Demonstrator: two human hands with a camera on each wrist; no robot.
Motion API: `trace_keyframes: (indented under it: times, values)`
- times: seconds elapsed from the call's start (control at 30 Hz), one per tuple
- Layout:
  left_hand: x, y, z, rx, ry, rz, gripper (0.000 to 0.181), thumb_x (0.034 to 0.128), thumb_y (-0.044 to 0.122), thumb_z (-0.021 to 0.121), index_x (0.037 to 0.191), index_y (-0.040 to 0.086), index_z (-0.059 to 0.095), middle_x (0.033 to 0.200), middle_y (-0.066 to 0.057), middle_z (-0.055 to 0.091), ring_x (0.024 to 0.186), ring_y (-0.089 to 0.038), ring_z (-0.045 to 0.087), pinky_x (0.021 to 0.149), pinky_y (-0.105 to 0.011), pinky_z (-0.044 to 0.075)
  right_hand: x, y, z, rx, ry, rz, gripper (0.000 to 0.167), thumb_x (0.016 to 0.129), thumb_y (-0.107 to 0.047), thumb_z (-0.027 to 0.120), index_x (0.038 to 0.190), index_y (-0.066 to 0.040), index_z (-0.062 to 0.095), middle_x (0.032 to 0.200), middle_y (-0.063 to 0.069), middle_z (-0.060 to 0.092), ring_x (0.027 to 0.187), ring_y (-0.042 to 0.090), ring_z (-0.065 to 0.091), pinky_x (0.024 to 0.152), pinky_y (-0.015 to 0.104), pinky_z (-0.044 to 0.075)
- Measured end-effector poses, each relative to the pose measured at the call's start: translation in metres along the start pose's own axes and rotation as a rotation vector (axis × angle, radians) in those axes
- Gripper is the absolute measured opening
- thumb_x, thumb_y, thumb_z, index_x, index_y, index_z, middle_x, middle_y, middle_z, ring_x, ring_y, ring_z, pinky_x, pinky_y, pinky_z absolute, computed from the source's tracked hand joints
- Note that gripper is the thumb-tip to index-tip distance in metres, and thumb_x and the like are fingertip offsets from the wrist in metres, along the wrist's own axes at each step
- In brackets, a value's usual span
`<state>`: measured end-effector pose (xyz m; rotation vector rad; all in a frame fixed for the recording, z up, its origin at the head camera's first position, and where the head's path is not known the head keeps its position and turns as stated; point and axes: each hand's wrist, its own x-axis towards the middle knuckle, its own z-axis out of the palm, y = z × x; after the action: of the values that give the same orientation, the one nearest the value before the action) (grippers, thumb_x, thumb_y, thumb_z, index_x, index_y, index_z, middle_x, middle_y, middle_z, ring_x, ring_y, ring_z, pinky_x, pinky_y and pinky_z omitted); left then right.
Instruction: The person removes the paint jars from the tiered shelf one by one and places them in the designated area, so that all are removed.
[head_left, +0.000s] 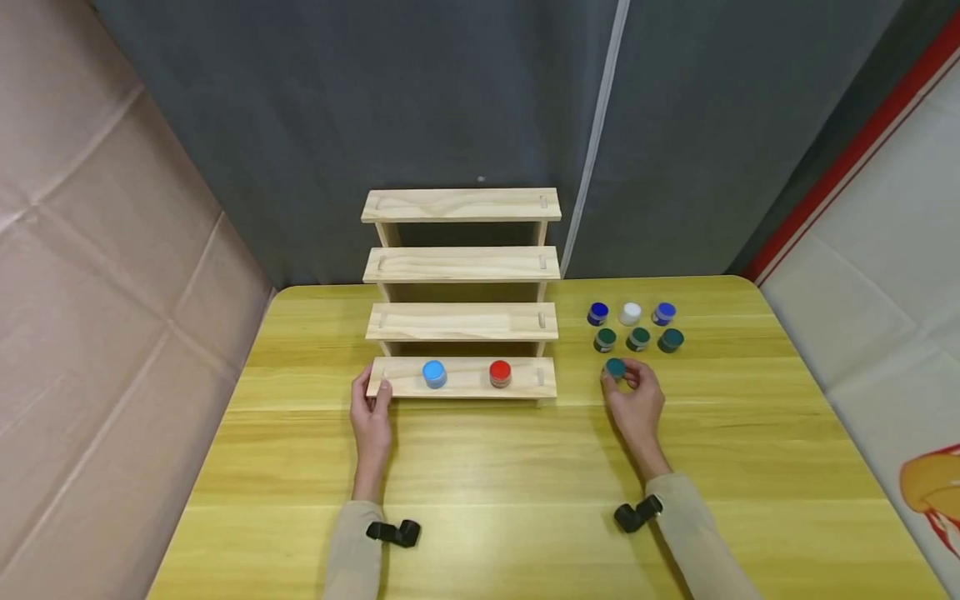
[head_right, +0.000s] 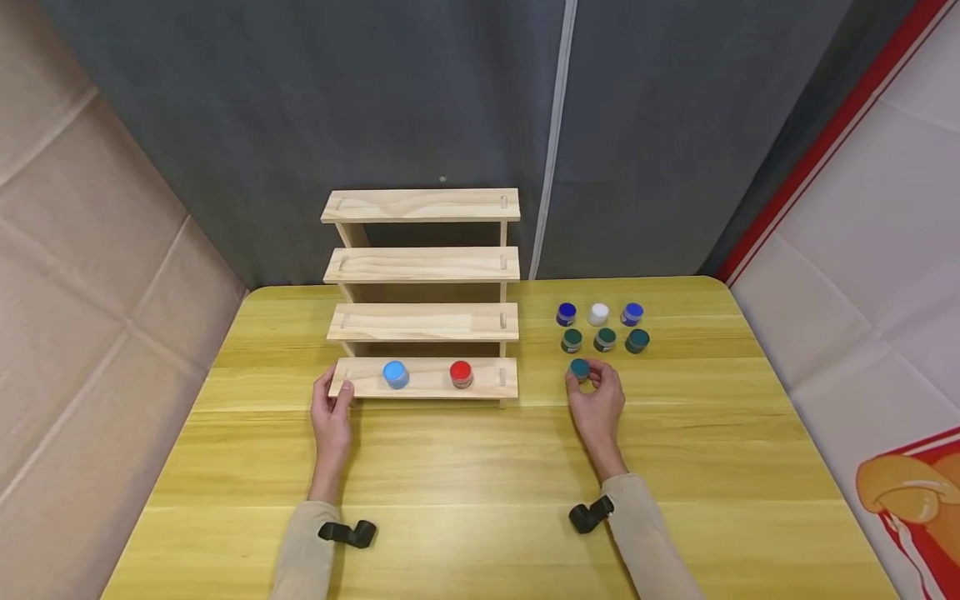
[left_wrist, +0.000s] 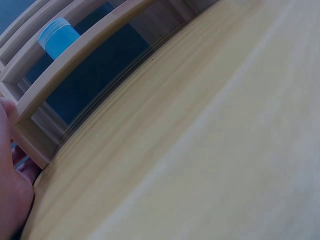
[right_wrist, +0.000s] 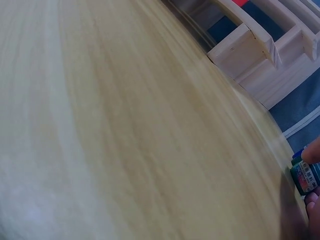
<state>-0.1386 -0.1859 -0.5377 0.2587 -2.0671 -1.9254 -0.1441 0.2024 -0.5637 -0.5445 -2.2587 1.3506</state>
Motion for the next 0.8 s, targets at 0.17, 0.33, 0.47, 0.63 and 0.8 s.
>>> trace_keyframes:
  times: [0.17,0.33,0.47,0.63,0.8]
  values:
    - [0.000,0.000,0.001,-0.003,0.007,0.003,0.046,0.1031,0.008,0.054,0.147,-0.004,0.045,0.152,-0.023,0.048,0.082,-0.003,0.051,0.075,-0.022,0.045,-0.001,0.001,0.002,-0.010,0.022,-0.033,0.040,0.084,-0.011,0.075,0.118,0.007,0.064,0.109,0.024,0.067,0.096,0.032,0.060,0.083,0.025,0.042]
    - [0.001,-0.002,0.001,-0.025,0.013,0.001,0.046,0.1026,0.006,0.055,0.146,-0.005,0.046,0.150,-0.024,0.050,0.086,-0.002,0.052,0.076,-0.018,0.046,-0.002,0.000,0.001,0.021,0.030,-0.037,0.045,0.084,-0.012,0.074,0.122,0.007,0.061,0.113,0.024,0.065,0.098,0.031,0.060,0.085,0.023,0.043]
    - [0.001,-0.002,0.002,-0.032,0.010,0.007,0.046,0.1026,0.006,0.055,0.146,-0.006,0.045,0.150,-0.024,0.049,0.090,-0.002,0.053,0.078,-0.015,0.046,-0.002,-0.005,-0.005,0.091,0.005,0.009,0.048,0.088,-0.013,0.076,0.128,0.006,0.057,0.124,0.023,0.064,0.110,0.033,0.060,0.097,0.035,0.047]
    - [0.000,-0.001,0.001,-0.030,0.012,0.000,0.046,0.1030,0.007,0.054,0.147,-0.005,0.045,0.149,-0.024,0.050,0.091,-0.002,0.053,0.078,-0.015,0.046,0.000,-0.019,-0.012,0.122,-0.023,0.043,0.046,0.093,-0.015,0.073,0.133,0.001,0.056,0.133,0.019,0.062,0.122,0.033,0.058,0.109,0.046,0.045]
    - [0.000,0.001,0.000,-0.004,0.007,-0.001,0.046,0.1034,0.008,0.054,0.147,-0.004,0.045,0.150,-0.023,0.050,0.084,-0.004,0.051,0.074,-0.018,0.045,0.000,-0.035,-0.015,0.177,-0.026,0.027,0.044,0.093,-0.009,0.071,0.133,0.003,0.056,0.132,0.020,0.063,0.122,0.031,0.057,0.110,0.043,0.044]
